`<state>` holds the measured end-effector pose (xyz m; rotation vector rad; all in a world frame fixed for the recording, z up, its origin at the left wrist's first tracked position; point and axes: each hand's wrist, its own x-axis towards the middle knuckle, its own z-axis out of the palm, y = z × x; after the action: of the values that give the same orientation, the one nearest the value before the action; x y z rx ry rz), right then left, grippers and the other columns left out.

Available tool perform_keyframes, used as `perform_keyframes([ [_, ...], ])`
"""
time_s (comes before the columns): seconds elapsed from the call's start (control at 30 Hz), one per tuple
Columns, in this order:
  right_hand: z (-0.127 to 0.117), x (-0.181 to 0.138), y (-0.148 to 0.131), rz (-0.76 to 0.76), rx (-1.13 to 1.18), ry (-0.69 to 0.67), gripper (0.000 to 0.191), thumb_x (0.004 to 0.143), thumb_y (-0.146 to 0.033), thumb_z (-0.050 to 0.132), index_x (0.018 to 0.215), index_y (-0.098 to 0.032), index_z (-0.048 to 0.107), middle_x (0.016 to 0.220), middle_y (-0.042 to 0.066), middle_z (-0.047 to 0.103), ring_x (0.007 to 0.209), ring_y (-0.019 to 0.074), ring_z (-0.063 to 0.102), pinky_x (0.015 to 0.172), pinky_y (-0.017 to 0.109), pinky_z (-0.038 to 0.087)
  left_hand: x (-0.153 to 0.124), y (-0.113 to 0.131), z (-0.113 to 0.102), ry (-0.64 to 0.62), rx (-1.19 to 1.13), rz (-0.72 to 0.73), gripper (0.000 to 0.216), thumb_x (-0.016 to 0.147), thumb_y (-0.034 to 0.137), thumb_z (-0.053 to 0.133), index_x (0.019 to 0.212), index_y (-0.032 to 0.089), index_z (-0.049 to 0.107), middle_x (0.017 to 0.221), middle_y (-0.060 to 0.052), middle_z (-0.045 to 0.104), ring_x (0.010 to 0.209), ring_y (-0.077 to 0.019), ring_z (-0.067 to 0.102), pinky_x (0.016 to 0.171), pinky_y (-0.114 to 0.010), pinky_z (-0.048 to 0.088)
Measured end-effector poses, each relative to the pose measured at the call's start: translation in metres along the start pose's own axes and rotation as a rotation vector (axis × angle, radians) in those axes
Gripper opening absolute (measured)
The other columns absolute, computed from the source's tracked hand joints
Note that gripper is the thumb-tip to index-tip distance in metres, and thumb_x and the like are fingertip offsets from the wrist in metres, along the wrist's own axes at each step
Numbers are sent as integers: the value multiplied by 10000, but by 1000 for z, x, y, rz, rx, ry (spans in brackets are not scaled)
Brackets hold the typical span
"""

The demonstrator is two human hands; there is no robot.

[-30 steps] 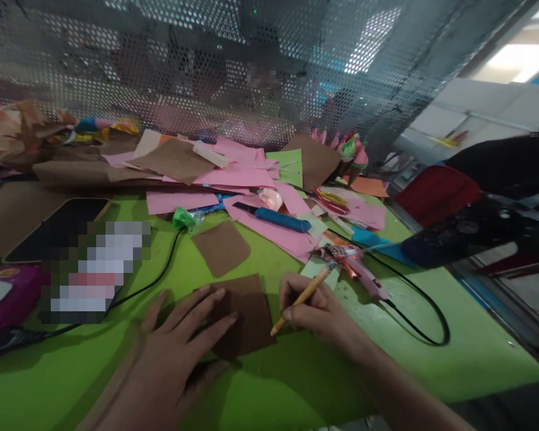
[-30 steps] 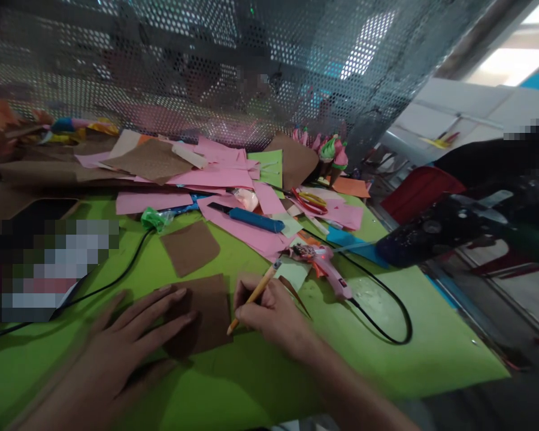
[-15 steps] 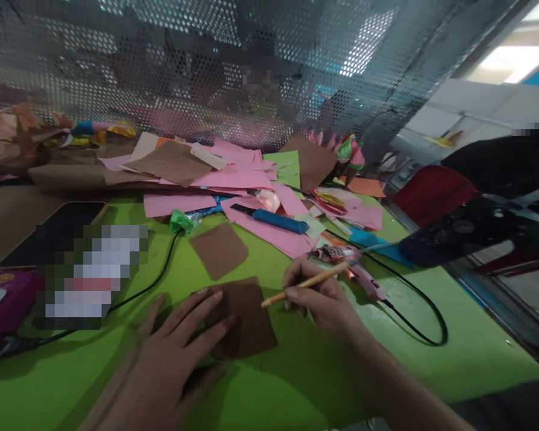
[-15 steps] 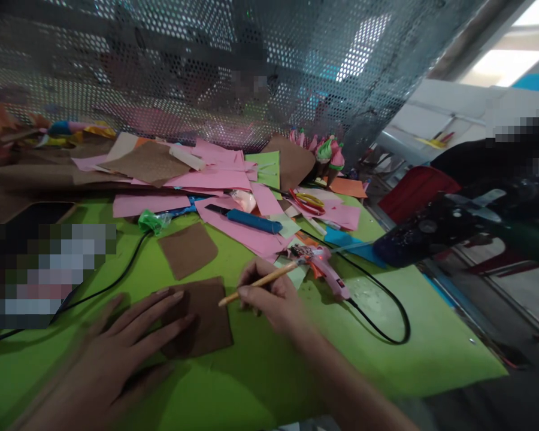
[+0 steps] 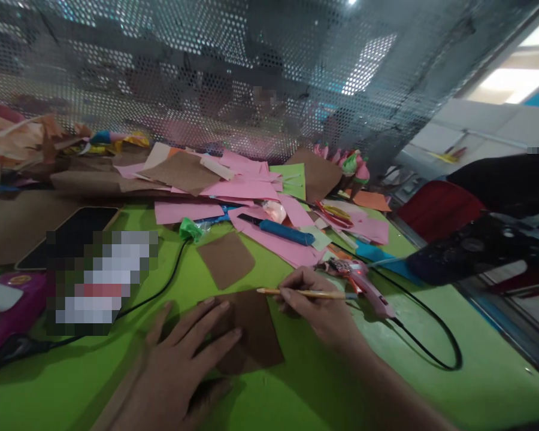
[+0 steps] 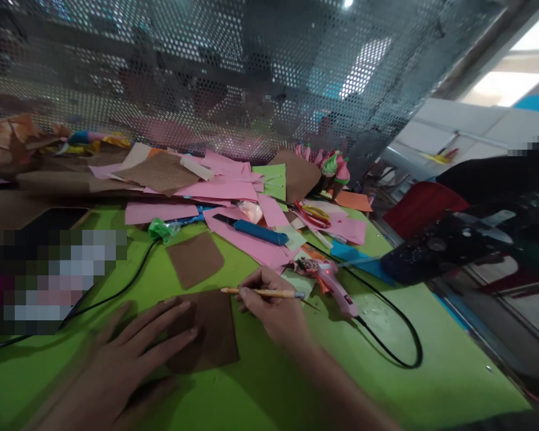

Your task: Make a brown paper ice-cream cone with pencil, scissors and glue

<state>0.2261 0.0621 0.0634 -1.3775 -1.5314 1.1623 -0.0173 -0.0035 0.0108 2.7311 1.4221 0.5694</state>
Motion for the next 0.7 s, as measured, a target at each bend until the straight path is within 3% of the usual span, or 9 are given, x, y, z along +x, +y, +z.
perform_keyframes([
  [0.7, -2, 1, 1, -27, -97, -18, 112, 782, -275, 613, 717, -192, 575, 637, -14, 617, 549, 123, 578, 515, 236, 444, 1, 1, 2, 19, -9, -11, 450, 891, 332, 578, 1334, 393, 528, 1503, 2, 442, 1354, -254, 419, 1162, -547, 58],
])
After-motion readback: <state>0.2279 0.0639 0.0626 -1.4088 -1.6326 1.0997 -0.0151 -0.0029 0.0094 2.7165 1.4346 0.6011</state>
